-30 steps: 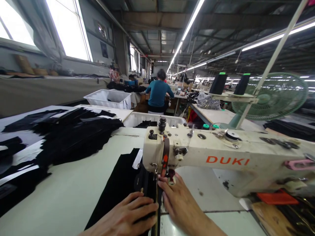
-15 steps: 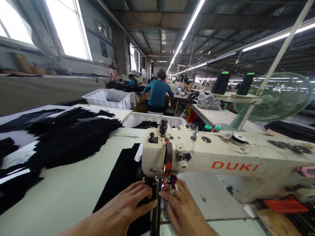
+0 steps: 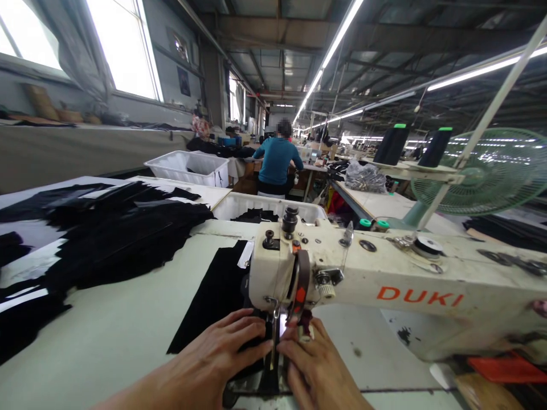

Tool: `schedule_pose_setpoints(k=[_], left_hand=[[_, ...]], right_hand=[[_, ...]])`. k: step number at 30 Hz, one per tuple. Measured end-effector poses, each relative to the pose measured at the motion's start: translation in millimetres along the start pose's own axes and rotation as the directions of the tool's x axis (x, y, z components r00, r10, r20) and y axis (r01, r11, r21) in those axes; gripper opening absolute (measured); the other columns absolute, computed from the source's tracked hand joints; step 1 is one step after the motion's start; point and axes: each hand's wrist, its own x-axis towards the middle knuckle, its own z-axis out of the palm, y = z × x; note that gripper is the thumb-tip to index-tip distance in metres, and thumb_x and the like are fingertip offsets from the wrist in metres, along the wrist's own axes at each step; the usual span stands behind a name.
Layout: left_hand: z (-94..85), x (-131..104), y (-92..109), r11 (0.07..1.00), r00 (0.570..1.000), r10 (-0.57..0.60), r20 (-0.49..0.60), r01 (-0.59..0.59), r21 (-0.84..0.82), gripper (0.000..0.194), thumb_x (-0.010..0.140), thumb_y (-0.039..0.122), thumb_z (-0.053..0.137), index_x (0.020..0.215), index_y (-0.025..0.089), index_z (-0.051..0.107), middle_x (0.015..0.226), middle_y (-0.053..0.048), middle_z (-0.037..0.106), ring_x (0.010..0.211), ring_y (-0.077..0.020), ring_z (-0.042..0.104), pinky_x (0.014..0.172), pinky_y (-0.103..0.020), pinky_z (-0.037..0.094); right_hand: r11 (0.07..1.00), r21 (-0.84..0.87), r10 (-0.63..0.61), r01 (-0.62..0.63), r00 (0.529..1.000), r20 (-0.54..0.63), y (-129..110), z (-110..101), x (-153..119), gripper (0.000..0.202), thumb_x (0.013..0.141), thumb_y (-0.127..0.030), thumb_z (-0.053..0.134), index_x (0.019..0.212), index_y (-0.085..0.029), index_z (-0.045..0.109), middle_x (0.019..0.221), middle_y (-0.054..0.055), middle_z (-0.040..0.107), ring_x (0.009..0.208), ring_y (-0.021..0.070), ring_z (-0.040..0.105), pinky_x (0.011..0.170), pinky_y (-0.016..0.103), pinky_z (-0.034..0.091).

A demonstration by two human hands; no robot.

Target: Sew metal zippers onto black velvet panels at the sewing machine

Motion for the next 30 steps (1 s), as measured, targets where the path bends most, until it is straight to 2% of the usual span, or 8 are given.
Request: schedule_pose_setpoints(k=[4, 9, 21, 28, 30], left_hand=[[9.6, -2.1, -9.3, 1.000, 0.999, -0.020, -0.028, 0.020, -0.022, 0.079, 0.081, 0.071, 0.067, 0.145, 0.026, 0.052, 0.144, -0.013, 0.054, 0.131, -0.0390, 0.051, 0.107, -0.055, 0.045], [18.5, -3.4, -16.3, 0.997, 0.994, -0.033, -0.102, 0.026, -0.074, 0.081, 0.079, 0.069, 0.070, 0.146, 0.028, 0.051, 0.146, -0.012, 0.052, 0.131, -0.0379, 0.050, 0.108, -0.052, 0.045], [8.5, 2.0, -10.9, 0.996, 0.996, -0.060, -0.064, 0.056, -0.064, 0.079, 0.078, 0.068, 0.071, 0.143, 0.026, 0.054, 0.145, -0.012, 0.053, 0.133, -0.0385, 0.048, 0.109, -0.053, 0.043], [8.6, 3.6, -12.3, 0.992, 0.994, -0.104, 0.031, 0.106, -0.068, 0.081, 0.080, 0.071, 0.067, 0.146, 0.027, 0.050, 0.149, -0.013, 0.048, 0.137, -0.0391, 0.043, 0.111, -0.055, 0.038], [7.0, 3.9, -12.3, 0.992, 0.994, -0.102, 0.027, 0.104, -0.076, 0.082, 0.080, 0.071, 0.067, 0.147, 0.027, 0.049, 0.149, -0.013, 0.048, 0.137, -0.0384, 0.043, 0.112, -0.055, 0.036]], right_hand=[[1.000, -0.020, -0.013, 0.012, 0.999, -0.043, -0.3, 0.1, 2.2, 0.041, 0.076, -0.001, 0.048, 0.106, -0.024, 0.065, 0.098, 0.004, 0.069, 0.095, 0.0246, 0.059, 0.089, 0.038, 0.047], [0.997, -0.073, -0.005, 0.001, 0.998, -0.062, 2.2, 3.3, 2.7, 0.044, 0.077, -0.001, 0.049, 0.113, -0.021, 0.062, 0.105, 0.008, 0.068, 0.097, 0.0262, 0.060, 0.086, 0.039, 0.050], [0.987, -0.159, 0.009, -0.018, 0.998, -0.062, 1.0, 3.8, 2.7, 0.044, 0.078, -0.002, 0.046, 0.115, -0.022, 0.059, 0.103, 0.008, 0.068, 0.094, 0.0274, 0.061, 0.086, 0.042, 0.052], [0.987, -0.155, 0.025, -0.033, 0.998, -0.052, 3.3, 6.1, -0.4, 0.043, 0.081, -0.003, 0.045, 0.117, -0.021, 0.060, 0.106, 0.009, 0.067, 0.096, 0.0282, 0.060, 0.084, 0.042, 0.053], [0.988, -0.149, 0.033, -0.039, 0.999, -0.043, 3.4, 6.2, -1.2, 0.043, 0.082, -0.003, 0.045, 0.118, -0.021, 0.060, 0.106, 0.009, 0.067, 0.098, 0.0285, 0.060, 0.084, 0.043, 0.053]])
